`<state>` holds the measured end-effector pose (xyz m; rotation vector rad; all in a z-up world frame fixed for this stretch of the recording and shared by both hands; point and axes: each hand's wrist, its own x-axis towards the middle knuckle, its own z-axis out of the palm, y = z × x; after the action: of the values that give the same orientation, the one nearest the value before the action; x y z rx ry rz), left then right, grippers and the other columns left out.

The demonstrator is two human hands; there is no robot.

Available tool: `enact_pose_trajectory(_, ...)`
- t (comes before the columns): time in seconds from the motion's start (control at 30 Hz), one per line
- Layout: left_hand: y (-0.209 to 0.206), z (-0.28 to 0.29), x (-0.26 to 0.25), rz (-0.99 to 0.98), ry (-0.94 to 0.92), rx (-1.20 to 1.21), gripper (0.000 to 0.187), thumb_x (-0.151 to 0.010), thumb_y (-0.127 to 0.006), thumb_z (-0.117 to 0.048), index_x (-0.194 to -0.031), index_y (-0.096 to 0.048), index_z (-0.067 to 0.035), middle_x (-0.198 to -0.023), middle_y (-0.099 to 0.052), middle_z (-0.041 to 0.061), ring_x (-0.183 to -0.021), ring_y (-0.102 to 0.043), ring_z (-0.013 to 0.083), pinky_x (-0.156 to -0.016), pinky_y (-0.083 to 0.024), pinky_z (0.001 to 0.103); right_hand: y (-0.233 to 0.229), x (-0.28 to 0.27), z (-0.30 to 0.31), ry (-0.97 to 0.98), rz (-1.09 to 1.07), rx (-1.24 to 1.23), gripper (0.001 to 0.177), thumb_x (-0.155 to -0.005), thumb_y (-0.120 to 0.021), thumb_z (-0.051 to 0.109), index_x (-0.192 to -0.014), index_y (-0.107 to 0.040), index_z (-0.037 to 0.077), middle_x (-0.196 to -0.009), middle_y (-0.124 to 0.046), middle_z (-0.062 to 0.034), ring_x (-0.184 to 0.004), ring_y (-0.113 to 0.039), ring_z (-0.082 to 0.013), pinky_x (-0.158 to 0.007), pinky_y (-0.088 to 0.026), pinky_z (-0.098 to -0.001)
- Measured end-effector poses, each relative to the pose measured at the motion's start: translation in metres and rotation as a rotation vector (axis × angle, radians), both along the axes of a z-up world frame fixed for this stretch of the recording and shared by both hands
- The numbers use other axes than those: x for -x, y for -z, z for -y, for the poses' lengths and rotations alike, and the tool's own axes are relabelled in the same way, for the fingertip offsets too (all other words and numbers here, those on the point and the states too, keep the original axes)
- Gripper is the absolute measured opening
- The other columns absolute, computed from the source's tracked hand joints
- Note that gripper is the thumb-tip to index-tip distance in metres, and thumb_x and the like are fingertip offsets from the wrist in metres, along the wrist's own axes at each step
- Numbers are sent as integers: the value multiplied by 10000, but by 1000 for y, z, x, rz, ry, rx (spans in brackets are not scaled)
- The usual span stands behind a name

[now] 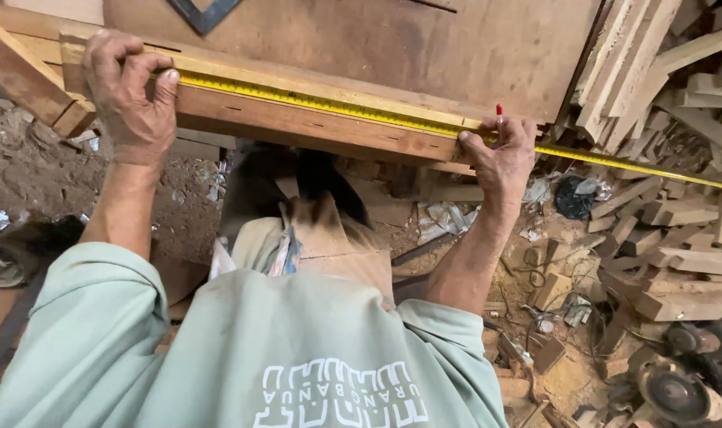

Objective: Measuring wooden boards with a tape measure and marking them with a pencil for cutting.

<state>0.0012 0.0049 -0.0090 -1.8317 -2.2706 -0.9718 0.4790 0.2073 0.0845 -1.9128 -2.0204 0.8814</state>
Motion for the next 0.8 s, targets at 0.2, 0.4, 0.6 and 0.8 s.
enact_pose_trajectory(0.2, -1, -1, -3, 26, 7, -35, 539, -1214, -491, -403, -1041, -742, 42, -1237, -557, 201, -1255, -516, 378, -1126, -421, 605, 10, -6, 1, -37, -28, -56, 248, -840, -867, 231, -966, -679, 129, -1076, -498, -47, -933, -611, -158, -775, -635, -299)
enact_pose_trajectory(0.4, 8, 2, -2, 37, -28, 5, 324, -1162, -618, -250, -1053, -749, 26, -1268, -553, 194, -1295, -482, 394, -1117, -415, 608, 20, -13, 2, -17, -7, -78, 264, -827, -874, 280, -977, -704, 145, -1053, -503, -38, -861, -635, -143, -716, -634, -282)
enact_pose_trajectory(0.6, 17, 4, 0, 41, -59, 23, 205, -1126, -657, -179, -1064, -736, 0, -1282, -552, 186, -1294, -471, 405, -1099, -420, 627, 17, -9, 2, 18, -24, -58, 266, -800, -854, 305, -960, -707, 152, -1054, -495, -39, -869, -635, -159, -712, -616, -303)
enact_pose_trajectory(0.8, 21, 3, 2, 7, -52, 21, 335, -1193, -594, -266, -1090, -745, 15, -1252, -554, 189, -1230, -514, 380, -1107, -408, 616, 20, -11, 1, 4, -17, -64, 243, -803, -834, 293, -947, -693, 157, -1046, -503, -30, -899, -595, -151, -726, -589, -305)
